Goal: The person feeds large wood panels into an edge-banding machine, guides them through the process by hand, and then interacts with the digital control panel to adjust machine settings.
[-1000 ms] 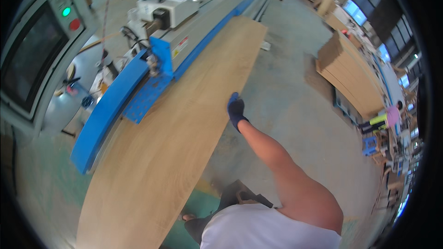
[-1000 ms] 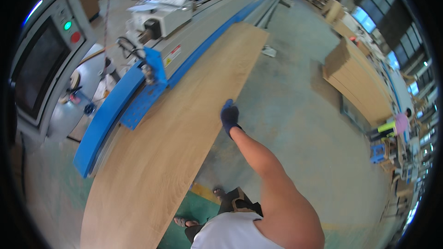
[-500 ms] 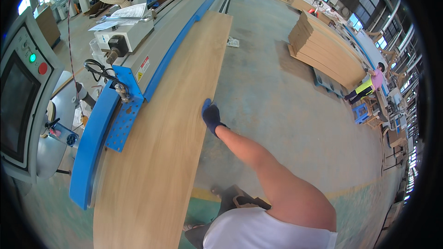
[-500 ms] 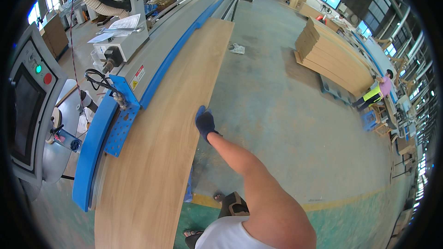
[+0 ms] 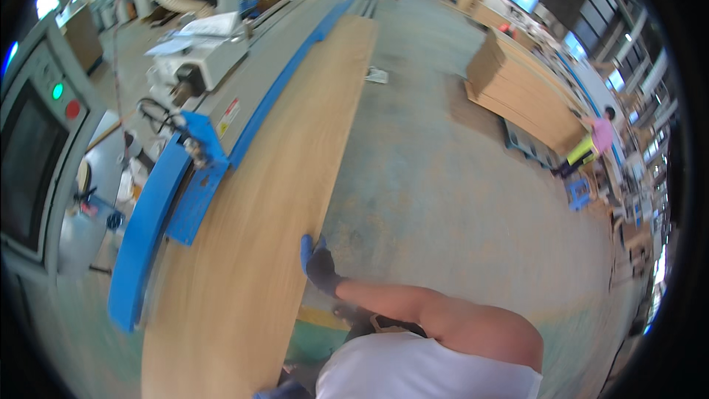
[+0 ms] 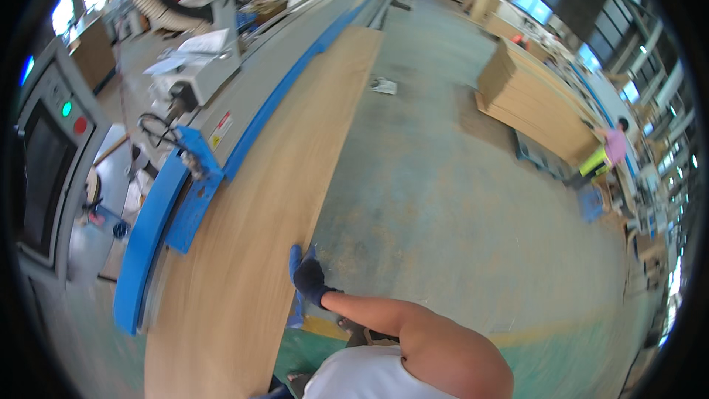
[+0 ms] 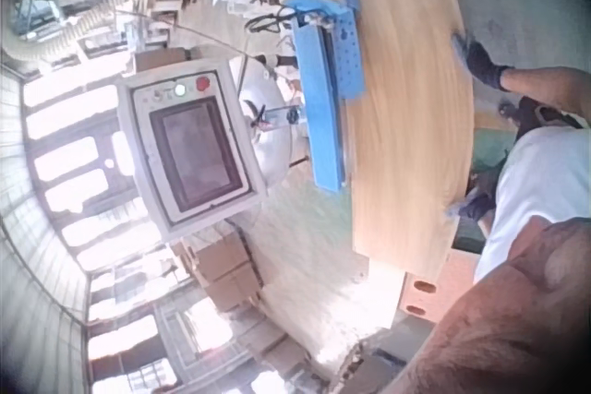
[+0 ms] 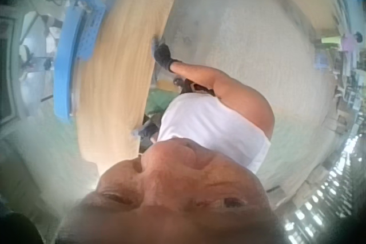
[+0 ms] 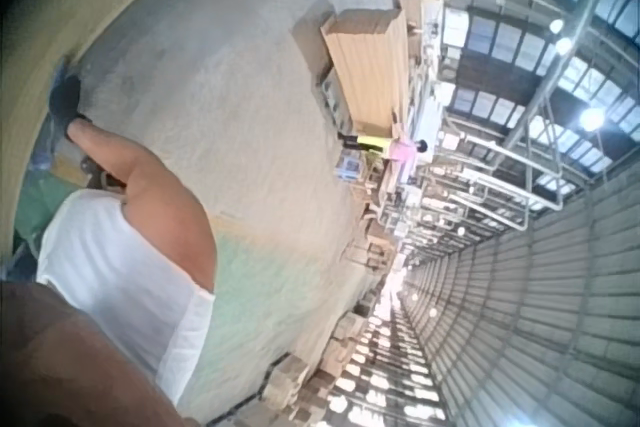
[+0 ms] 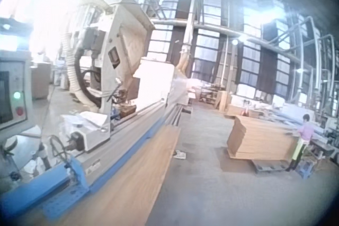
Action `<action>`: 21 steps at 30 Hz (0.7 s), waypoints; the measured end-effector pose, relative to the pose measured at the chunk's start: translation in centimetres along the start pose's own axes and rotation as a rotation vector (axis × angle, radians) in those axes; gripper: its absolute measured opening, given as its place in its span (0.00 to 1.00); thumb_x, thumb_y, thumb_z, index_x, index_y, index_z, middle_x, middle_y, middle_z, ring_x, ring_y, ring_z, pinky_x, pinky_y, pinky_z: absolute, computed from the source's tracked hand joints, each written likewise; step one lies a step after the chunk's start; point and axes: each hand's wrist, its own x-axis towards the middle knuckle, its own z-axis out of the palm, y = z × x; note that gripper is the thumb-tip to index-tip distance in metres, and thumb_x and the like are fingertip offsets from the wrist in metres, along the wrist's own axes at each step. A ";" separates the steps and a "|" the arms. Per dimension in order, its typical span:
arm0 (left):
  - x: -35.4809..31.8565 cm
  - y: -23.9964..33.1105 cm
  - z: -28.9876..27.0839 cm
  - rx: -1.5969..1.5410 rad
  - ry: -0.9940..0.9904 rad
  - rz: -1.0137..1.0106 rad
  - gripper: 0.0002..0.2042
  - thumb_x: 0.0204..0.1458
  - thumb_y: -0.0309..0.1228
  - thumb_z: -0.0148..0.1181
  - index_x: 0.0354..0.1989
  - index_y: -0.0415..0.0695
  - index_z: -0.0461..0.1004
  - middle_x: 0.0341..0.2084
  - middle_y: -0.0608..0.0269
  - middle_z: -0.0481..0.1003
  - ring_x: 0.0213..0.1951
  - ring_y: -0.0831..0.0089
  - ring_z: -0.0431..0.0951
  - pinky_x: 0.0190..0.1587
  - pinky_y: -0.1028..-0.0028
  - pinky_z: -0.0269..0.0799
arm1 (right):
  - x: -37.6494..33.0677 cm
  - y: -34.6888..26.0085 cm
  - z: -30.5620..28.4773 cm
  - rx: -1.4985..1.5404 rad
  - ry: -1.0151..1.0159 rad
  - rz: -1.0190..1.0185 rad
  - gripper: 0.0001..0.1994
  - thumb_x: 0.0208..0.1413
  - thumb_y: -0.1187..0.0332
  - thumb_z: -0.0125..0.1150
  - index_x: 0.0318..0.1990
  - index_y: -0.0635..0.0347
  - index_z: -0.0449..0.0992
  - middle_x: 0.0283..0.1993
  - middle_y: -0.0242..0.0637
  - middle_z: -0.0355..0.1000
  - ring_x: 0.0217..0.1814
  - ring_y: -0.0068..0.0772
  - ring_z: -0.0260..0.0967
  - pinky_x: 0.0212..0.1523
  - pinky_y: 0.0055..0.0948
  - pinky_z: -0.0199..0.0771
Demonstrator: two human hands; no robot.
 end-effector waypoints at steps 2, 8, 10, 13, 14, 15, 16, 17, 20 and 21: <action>-2.8 -0.8 0.0 -0.097 -0.005 -0.020 0.32 0.49 0.60 0.41 0.57 0.53 0.57 0.56 0.62 0.60 0.55 0.61 0.59 0.56 0.53 0.53 | -2.6 1.9 1.2 0.058 -0.029 -0.008 0.31 0.56 0.49 0.42 0.49 0.76 0.60 0.40 0.63 0.68 0.43 0.59 0.66 0.42 0.41 0.67; -7.0 -6.0 2.2 -0.240 -0.128 -0.243 0.34 0.46 0.65 0.40 0.57 0.57 0.57 0.56 0.65 0.59 0.55 0.62 0.59 0.56 0.53 0.53 | -9.0 3.4 1.0 0.252 -0.046 0.063 0.31 0.55 0.47 0.45 0.46 0.76 0.66 0.42 0.56 0.69 0.42 0.45 0.68 0.41 0.36 0.67; -8.4 -5.3 6.8 -0.123 0.023 -0.216 0.38 0.43 0.68 0.39 0.57 0.54 0.57 0.55 0.61 0.60 0.55 0.60 0.60 0.56 0.53 0.54 | -8.5 4.1 1.3 0.373 -0.109 0.025 0.31 0.56 0.48 0.45 0.47 0.77 0.66 0.45 0.54 0.68 0.42 0.40 0.66 0.43 0.34 0.65; -8.1 -6.1 5.9 -0.161 -0.083 -0.527 0.40 0.42 0.69 0.36 0.57 0.51 0.56 0.53 0.57 0.62 0.53 0.58 0.63 0.55 0.52 0.55 | -5.3 4.6 2.3 0.584 -0.068 0.066 0.31 0.56 0.49 0.46 0.48 0.78 0.65 0.47 0.50 0.68 0.41 0.36 0.65 0.44 0.32 0.65; -8.1 -7.1 7.9 -0.191 -0.112 -0.540 0.40 0.42 0.69 0.36 0.57 0.51 0.56 0.53 0.56 0.62 0.52 0.57 0.64 0.55 0.52 0.56 | -1.8 5.4 2.3 0.621 -0.075 0.021 0.31 0.56 0.49 0.46 0.48 0.78 0.64 0.47 0.51 0.68 0.41 0.37 0.65 0.43 0.33 0.65; -7.9 -8.2 9.1 -0.206 -0.151 -0.560 0.40 0.42 0.69 0.36 0.57 0.50 0.56 0.52 0.55 0.63 0.51 0.56 0.65 0.54 0.53 0.56 | 1.0 6.6 2.3 0.669 -0.065 -0.018 0.31 0.56 0.49 0.46 0.48 0.79 0.64 0.46 0.52 0.67 0.41 0.37 0.65 0.42 0.33 0.66; -8.0 -9.1 10.2 -0.220 -0.191 -0.587 0.41 0.42 0.69 0.35 0.57 0.50 0.56 0.51 0.55 0.64 0.50 0.56 0.66 0.54 0.53 0.57 | 2.9 6.8 1.8 0.714 -0.050 -0.056 0.31 0.57 0.50 0.45 0.47 0.79 0.64 0.46 0.52 0.67 0.40 0.38 0.65 0.42 0.34 0.66; -7.7 -10.2 10.3 -0.217 -0.220 -0.601 0.39 0.43 0.68 0.35 0.57 0.50 0.56 0.50 0.55 0.65 0.49 0.57 0.67 0.52 0.55 0.59 | 3.1 5.4 1.2 0.659 -0.089 -0.021 0.32 0.56 0.48 0.44 0.50 0.78 0.62 0.49 0.50 0.65 0.43 0.38 0.64 0.45 0.34 0.65; -6.6 -13.7 11.6 -0.152 -0.280 -0.670 0.37 0.45 0.67 0.36 0.55 0.50 0.58 0.48 0.57 0.66 0.45 0.59 0.69 0.49 0.58 0.63 | 5.5 2.4 -1.3 0.498 -0.077 0.061 0.35 0.56 0.44 0.40 0.52 0.76 0.59 0.52 0.46 0.63 0.47 0.39 0.64 0.48 0.36 0.64; -6.6 -14.5 12.7 -0.103 -0.266 -0.696 0.36 0.45 0.67 0.36 0.54 0.50 0.58 0.47 0.57 0.67 0.45 0.60 0.70 0.47 0.60 0.64 | 7.6 2.5 -1.6 0.444 -0.017 0.080 0.35 0.56 0.43 0.40 0.50 0.76 0.61 0.50 0.47 0.65 0.45 0.40 0.65 0.45 0.37 0.65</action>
